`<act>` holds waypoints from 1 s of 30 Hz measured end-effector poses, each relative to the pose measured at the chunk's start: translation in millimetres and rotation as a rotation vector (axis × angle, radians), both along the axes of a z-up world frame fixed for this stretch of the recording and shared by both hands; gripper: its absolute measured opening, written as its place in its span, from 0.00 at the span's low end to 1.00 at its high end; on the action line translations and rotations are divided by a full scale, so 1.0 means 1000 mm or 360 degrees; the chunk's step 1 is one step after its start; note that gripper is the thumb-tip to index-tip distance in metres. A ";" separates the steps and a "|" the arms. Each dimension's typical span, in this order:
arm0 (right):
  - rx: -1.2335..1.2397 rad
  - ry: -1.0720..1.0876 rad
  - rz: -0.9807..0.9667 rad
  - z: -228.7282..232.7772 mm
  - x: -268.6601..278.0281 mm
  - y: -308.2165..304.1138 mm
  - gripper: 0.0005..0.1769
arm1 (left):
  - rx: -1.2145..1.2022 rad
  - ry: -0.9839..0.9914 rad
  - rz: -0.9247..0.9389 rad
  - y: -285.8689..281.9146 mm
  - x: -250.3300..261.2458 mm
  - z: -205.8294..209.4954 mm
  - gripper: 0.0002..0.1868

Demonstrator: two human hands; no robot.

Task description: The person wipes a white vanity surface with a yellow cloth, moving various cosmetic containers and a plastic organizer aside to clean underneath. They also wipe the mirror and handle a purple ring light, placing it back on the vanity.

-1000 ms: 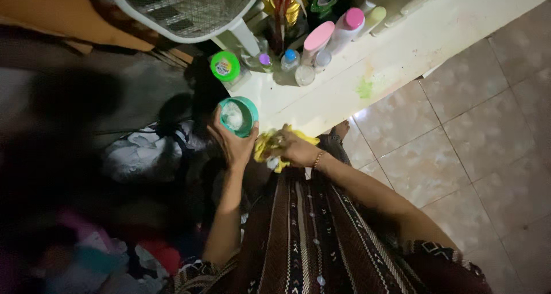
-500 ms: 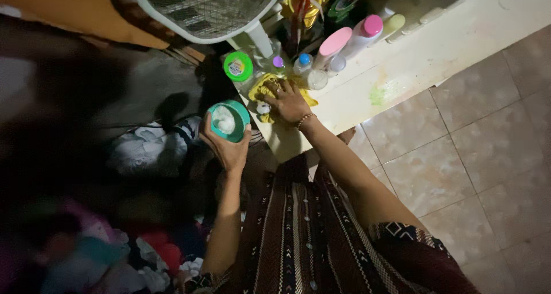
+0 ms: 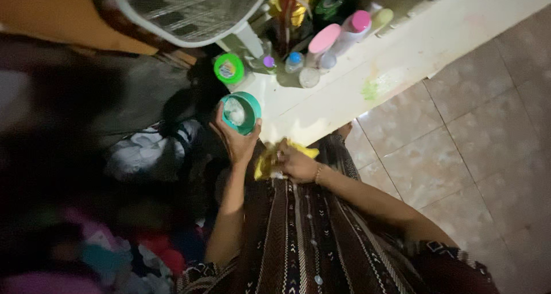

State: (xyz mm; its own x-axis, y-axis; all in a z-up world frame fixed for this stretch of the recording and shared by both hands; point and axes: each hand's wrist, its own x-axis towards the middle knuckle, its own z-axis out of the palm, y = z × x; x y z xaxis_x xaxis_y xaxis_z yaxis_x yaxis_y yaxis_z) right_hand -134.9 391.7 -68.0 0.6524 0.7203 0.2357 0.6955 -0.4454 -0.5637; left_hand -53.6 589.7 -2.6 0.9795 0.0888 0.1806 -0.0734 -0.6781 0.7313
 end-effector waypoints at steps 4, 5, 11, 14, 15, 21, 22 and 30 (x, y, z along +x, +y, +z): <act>-0.0208 0.0443 -0.0546 0.001 0.044 -0.019 0.20 | -0.0074 -0.0081 0.0030 -0.023 -0.001 0.002 0.55; -0.0274 0.0263 -0.0624 0.005 0.051 -0.027 0.22 | -0.0039 -0.0087 0.0006 -0.029 -0.002 0.002 0.55; -0.0512 0.0098 -0.1098 0.012 0.055 -0.085 0.28 | -0.0126 0.0151 -0.0060 -0.054 -0.007 -0.008 0.55; -0.0662 0.0107 -0.1459 0.009 0.045 -0.132 0.25 | -0.0232 0.0307 -0.0058 -0.064 -0.008 -0.018 0.55; -0.0843 0.0049 -0.1615 0.011 0.042 -0.149 0.25 | -0.0258 0.0349 -0.0058 -0.067 -0.008 -0.022 0.55; -0.0582 0.0090 -0.2501 0.037 0.029 -0.212 0.31 | -0.0174 0.0471 -0.0095 -0.075 0.000 -0.034 0.59; -0.0524 0.0263 -0.2525 0.036 0.030 -0.210 0.30 | -0.0164 0.0476 -0.0099 -0.077 0.004 -0.036 0.59; -0.0246 -0.0027 -0.0594 0.012 -0.011 -0.063 0.26 | -0.0164 0.0367 -0.0128 -0.085 0.020 -0.052 0.61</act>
